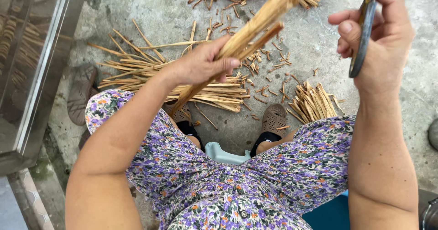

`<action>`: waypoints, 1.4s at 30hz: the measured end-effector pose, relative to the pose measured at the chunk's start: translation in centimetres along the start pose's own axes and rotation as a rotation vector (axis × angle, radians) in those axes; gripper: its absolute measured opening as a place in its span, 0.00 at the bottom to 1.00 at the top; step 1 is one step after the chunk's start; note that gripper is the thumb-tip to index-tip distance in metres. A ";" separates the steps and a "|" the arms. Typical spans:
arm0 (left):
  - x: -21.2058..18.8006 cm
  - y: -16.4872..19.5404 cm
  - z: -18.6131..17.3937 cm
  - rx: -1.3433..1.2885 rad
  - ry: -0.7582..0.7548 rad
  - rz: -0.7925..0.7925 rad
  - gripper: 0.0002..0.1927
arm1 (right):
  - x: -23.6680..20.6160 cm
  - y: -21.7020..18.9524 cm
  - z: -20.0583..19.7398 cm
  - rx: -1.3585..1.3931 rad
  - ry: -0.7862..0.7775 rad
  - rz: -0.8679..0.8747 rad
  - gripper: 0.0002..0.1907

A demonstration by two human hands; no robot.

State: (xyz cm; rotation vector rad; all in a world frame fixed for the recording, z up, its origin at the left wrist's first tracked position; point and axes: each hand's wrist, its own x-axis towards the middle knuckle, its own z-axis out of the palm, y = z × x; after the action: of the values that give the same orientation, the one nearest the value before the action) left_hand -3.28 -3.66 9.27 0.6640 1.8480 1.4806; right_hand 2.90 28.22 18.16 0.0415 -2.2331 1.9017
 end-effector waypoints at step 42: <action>4.2 -0.4 4.7 -0.781 0.348 0.237 0.13 | 1.5 6.2 6.8 0.258 -0.155 -0.063 0.30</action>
State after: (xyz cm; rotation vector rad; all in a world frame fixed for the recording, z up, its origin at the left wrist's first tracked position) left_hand -2.41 2.39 7.48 0.2475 1.2549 2.3890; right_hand -0.48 22.76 11.34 0.3054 -2.0335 2.2068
